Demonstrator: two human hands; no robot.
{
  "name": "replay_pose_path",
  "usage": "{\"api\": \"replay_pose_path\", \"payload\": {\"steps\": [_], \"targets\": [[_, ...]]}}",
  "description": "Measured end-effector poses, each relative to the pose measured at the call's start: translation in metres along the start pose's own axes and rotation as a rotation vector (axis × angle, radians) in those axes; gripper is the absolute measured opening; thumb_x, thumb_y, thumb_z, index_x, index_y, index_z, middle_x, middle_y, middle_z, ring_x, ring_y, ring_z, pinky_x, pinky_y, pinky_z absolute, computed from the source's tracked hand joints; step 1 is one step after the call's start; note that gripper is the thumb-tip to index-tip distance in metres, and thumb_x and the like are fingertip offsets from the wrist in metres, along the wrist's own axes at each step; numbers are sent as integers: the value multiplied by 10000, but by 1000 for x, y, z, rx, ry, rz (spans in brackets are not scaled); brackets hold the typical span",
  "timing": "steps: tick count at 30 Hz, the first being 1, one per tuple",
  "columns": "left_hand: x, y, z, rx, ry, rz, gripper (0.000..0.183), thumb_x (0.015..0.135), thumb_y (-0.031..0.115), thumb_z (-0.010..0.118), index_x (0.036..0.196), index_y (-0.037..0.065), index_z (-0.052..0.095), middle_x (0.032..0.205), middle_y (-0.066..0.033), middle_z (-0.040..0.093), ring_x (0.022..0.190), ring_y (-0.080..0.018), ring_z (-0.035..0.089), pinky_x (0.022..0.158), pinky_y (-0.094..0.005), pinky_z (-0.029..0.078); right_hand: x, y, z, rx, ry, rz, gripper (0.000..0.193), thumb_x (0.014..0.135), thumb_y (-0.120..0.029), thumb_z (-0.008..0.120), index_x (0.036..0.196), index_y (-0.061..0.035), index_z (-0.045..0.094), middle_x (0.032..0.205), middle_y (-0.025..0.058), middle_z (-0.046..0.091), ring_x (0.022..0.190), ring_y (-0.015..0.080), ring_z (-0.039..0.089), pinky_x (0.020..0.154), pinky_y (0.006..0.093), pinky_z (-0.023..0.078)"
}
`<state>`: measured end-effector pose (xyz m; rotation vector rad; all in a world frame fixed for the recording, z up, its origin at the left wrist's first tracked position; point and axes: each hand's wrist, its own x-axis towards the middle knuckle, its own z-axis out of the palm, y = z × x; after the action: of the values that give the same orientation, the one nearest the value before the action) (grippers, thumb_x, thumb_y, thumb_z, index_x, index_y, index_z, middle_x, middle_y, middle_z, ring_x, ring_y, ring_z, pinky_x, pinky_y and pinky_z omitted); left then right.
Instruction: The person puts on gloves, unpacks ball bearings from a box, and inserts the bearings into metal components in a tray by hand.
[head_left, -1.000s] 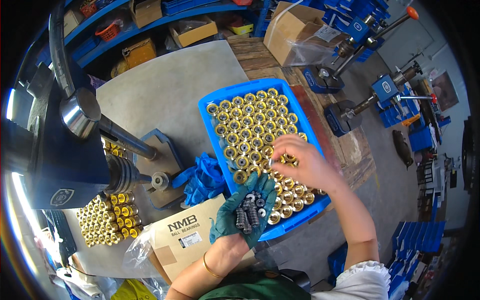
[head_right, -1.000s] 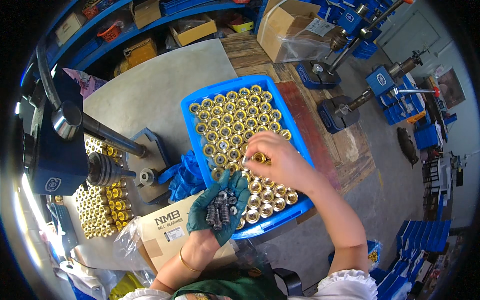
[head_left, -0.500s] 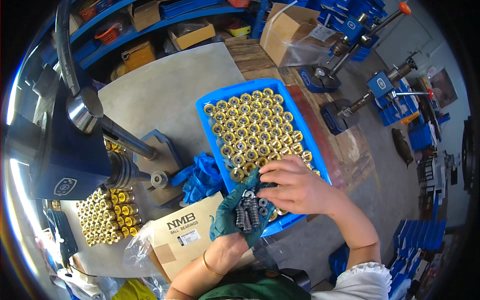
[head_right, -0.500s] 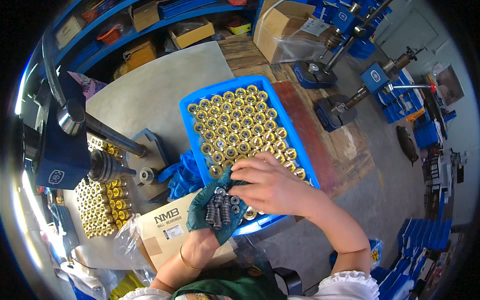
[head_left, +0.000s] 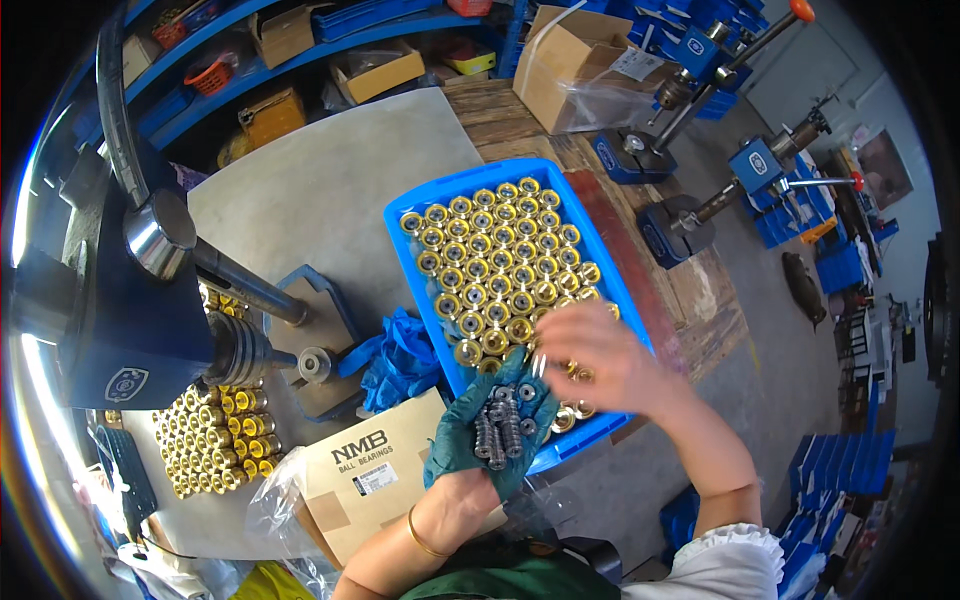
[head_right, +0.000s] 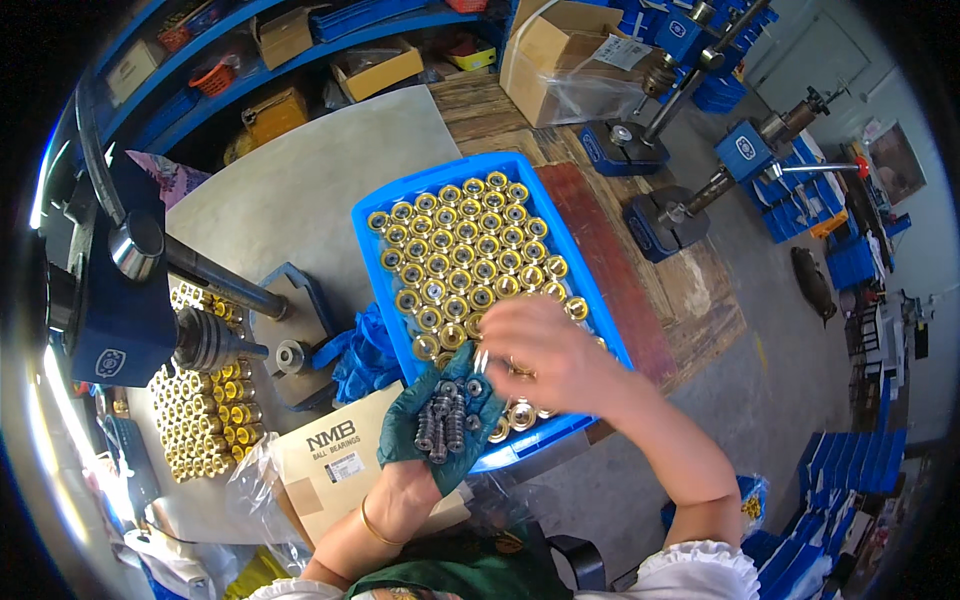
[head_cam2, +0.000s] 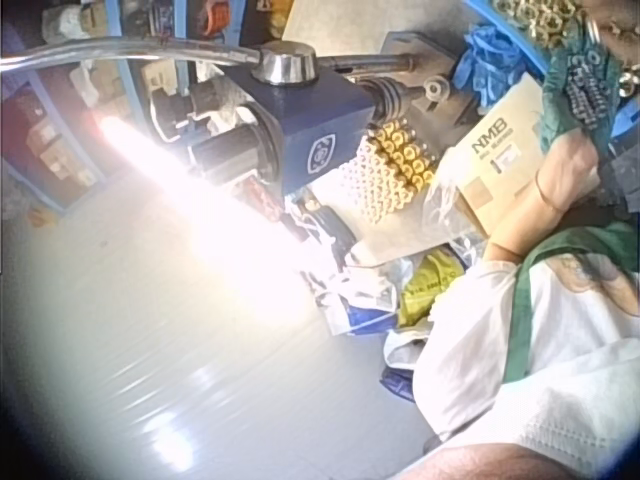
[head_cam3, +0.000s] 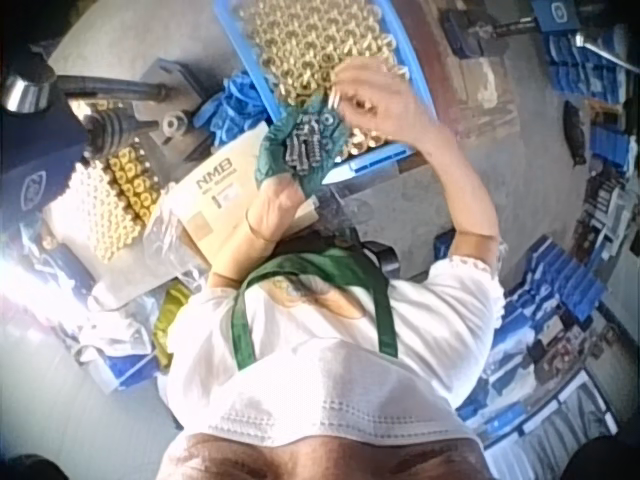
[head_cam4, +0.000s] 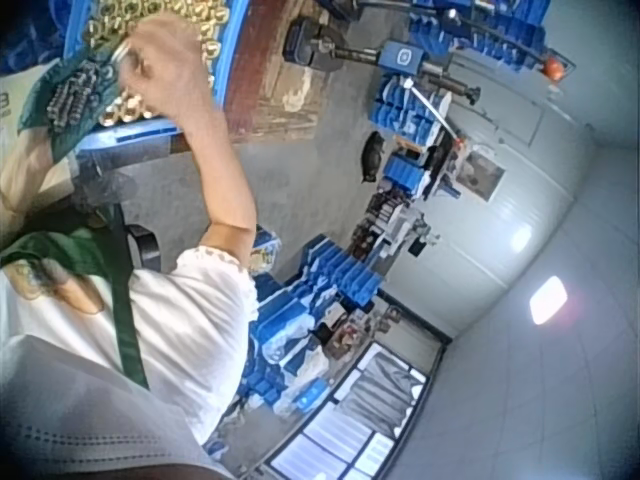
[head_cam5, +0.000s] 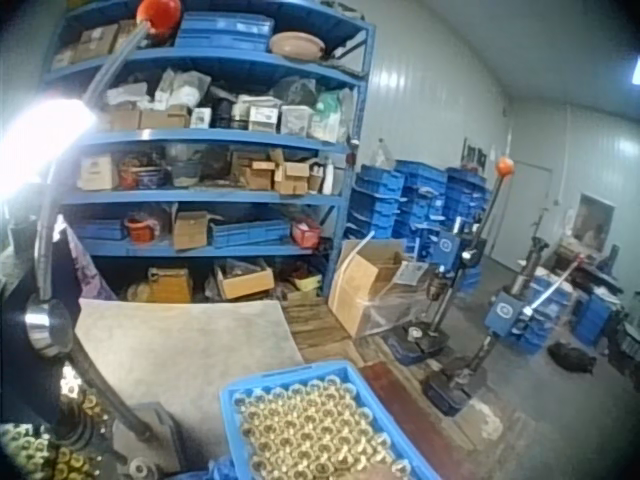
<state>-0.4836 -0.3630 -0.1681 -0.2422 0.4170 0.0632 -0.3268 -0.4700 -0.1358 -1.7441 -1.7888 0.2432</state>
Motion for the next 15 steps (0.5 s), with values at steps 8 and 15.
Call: {"api": "replay_pose_path", "payload": {"steps": [8,15], "targets": [[2,-1,4,81,31,57,415,929,163,484,1309,2,444,1333,-151,482,1250,-281,455,1063,-410,380,-8,61,7,-579,171,122,168,736,-106,715,892,-55,681,966,59,644,1003,224,575,853,373,426],[-1,-1,-7,82,0,-4,375,924,193,486,1273,57,510,1185,-94,584,1085,-207,566,952,-390,474,0,-12,-4,-88,33,-30,235,707,-145,752,929,-84,706,987,56,633,1070,235,561,890,408,407]]}}
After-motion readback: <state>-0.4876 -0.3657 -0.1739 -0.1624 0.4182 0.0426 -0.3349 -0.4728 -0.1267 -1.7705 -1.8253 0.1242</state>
